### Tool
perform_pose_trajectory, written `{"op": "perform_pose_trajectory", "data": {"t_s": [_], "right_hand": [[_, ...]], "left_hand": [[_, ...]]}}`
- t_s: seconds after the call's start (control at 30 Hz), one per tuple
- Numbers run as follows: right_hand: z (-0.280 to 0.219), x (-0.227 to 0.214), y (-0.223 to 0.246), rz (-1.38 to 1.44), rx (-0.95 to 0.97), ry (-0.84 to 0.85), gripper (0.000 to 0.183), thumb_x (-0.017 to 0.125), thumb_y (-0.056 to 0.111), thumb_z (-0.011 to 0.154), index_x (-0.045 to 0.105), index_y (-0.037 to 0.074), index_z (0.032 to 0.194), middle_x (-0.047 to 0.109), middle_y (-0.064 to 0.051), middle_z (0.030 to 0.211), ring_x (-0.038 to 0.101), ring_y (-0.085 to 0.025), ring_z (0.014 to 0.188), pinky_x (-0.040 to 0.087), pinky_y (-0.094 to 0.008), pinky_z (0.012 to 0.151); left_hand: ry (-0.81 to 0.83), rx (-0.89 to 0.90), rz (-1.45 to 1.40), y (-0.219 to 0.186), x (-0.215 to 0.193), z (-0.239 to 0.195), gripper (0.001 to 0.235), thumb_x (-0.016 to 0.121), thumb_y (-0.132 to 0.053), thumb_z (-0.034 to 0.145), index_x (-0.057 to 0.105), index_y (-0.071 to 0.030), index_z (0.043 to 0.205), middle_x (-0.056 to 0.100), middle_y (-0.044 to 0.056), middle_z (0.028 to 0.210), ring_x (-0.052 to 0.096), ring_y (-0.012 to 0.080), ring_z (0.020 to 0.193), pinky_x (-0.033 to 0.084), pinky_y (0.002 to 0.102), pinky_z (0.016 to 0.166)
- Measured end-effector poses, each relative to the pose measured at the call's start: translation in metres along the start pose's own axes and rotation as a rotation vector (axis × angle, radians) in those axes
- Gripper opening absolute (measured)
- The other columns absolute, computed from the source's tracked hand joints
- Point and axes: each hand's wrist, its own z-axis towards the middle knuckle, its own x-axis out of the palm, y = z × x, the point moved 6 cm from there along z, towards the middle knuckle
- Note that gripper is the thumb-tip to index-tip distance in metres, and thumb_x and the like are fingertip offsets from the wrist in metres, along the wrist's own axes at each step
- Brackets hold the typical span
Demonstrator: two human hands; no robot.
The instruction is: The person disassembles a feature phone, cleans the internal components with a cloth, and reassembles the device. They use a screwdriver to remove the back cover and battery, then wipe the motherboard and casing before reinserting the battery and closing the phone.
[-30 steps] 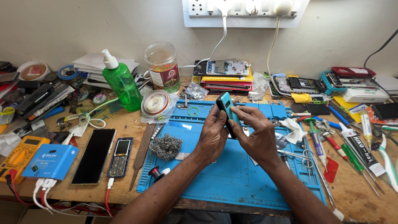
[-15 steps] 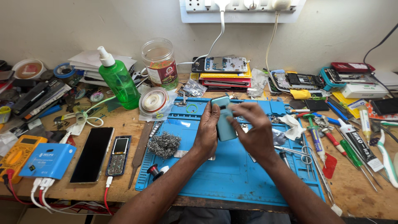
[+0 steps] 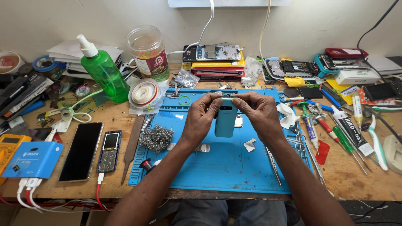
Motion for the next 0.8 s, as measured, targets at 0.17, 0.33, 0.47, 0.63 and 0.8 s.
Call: {"op": "perform_pose_trajectory", "data": {"t_s": [0.17,0.33,0.47,0.63,0.8], "right_hand": [[0.002,0.006,-0.009,-0.102,0.071,0.109,0.025,0.078,0.012,0.088,0.077,-0.001,0.110,0.078,-0.006,0.088,0.068,-0.007,0.077,0.058,-0.024,0.068],[0.003,-0.001,-0.008,-0.028,0.044,0.076,0.024,0.077,0.014,0.092,0.077,-0.002,0.109,0.075,-0.007,0.084,0.066,-0.009,0.074,0.055,-0.026,0.067],[0.009,-0.005,-0.013,0.014,0.061,0.082,0.023,0.076,0.016,0.094,0.077,-0.002,0.109,0.074,-0.005,0.086,0.066,-0.009,0.076,0.054,-0.025,0.068],[0.004,0.003,-0.023,-0.096,0.169,0.238,0.028,0.079,0.014,0.086,0.077,0.000,0.110,0.078,-0.005,0.088,0.067,-0.008,0.073,0.056,-0.025,0.066],[0.007,-0.004,-0.025,-0.018,0.158,0.197,0.028,0.080,0.014,0.090,0.077,-0.003,0.111,0.075,-0.008,0.089,0.066,-0.009,0.073,0.055,-0.026,0.065]], "left_hand": [[-0.066,-0.007,-0.105,0.005,-0.011,0.004,0.034,0.060,-0.029,0.108,0.071,0.003,0.110,0.069,0.001,0.086,0.060,0.0061,0.075,0.053,0.026,0.066],[0.076,-0.057,-0.087,0.007,-0.010,0.008,0.031,0.068,-0.018,0.098,0.070,0.000,0.124,0.074,0.002,0.096,0.066,0.0066,0.083,0.059,0.026,0.074],[0.116,-0.109,-0.121,0.015,-0.010,0.013,0.034,0.072,-0.010,0.094,0.069,0.000,0.126,0.076,0.006,0.103,0.071,0.0092,0.088,0.061,0.028,0.078],[0.036,-0.083,-0.185,0.017,-0.016,0.011,0.033,0.072,-0.013,0.097,0.069,0.006,0.124,0.077,0.011,0.102,0.073,0.0133,0.086,0.064,0.031,0.076],[0.116,-0.141,-0.117,0.019,-0.011,0.008,0.037,0.071,-0.019,0.095,0.064,0.000,0.126,0.074,0.007,0.097,0.072,0.0102,0.082,0.063,0.027,0.073]]}}
